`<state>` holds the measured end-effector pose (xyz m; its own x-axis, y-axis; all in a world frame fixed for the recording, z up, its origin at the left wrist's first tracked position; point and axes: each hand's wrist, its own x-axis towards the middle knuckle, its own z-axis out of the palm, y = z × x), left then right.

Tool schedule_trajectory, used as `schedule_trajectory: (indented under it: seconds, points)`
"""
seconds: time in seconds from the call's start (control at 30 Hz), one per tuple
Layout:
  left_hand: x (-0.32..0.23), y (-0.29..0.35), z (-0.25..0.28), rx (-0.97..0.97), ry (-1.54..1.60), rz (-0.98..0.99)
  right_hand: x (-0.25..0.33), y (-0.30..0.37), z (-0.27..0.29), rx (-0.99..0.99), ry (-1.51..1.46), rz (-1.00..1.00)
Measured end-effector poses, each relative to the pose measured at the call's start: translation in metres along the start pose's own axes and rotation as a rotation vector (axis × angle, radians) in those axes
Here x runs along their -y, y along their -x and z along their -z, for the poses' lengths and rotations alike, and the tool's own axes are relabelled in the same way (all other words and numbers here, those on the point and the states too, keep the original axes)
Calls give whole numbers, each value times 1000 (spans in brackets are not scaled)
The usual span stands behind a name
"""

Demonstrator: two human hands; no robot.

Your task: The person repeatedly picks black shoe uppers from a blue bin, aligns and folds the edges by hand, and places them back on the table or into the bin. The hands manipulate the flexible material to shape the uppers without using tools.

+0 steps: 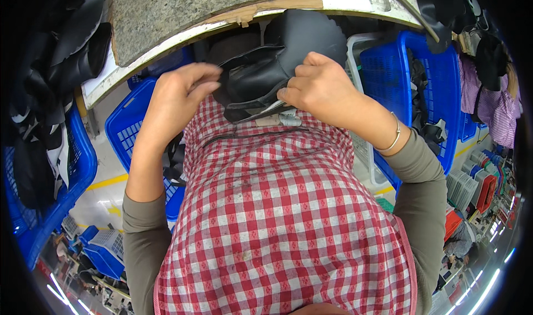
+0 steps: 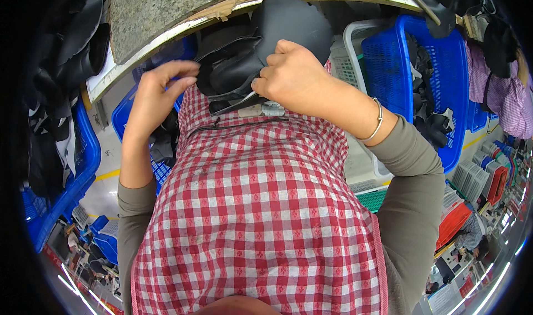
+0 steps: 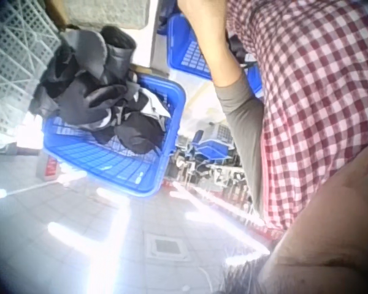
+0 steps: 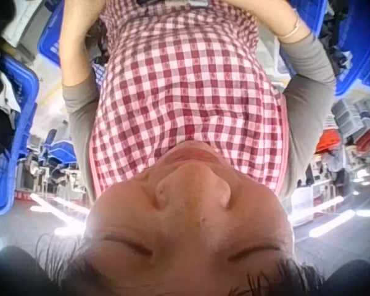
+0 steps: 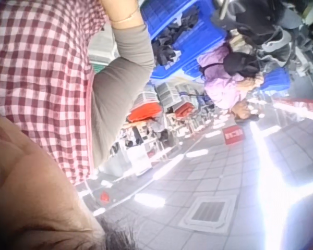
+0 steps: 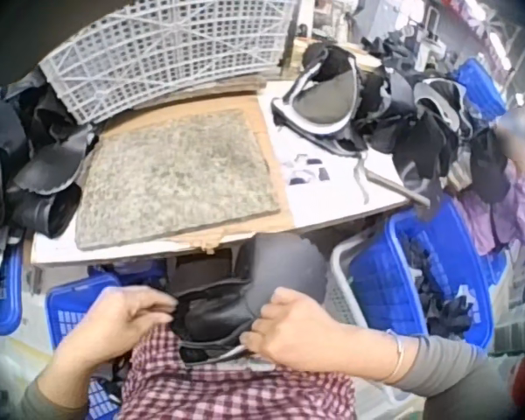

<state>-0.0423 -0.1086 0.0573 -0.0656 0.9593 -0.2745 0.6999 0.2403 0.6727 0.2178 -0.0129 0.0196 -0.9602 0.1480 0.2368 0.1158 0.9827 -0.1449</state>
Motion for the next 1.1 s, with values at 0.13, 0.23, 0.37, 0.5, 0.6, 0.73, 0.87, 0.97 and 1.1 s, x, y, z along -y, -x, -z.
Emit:
schedule_trajectory:
  seconds: [0.13, 0.23, 0.37, 0.5, 0.6, 0.73, 0.87, 0.97, 1.1]
  points:
    - [-4, -24, -46, 143, 195, -328, 10, -8, -7, -47, 54, -15]
    - [15, -37, -73, 208, 247, -159, 11, 0, -15, -124, -182, -263]
    - [29, -40, -83, 295, 647, 9, 1, 20, -26, -67, -1337, -993]
    - [23, -38, -79, 307, 757, -40, 0, 28, -36, -154, -1527, -994]
    - [17, -37, -78, 304, 735, -25, 2, 27, -36, -138, -1433, -1009]
    - [14, -35, -76, 304, 695, 15, 2, 24, -32, -138, -1429, -1010]
    - [11, -33, -74, 298, 668, 12, 2, 23, -34, -163, -1460, -1020]
    - [9, -34, -73, 299, 637, 1, 4, 24, -37, -172, -1458, -1041]
    - [11, -34, -73, 292, 612, -37, 5, 24, -38, -188, -1452, -1039]
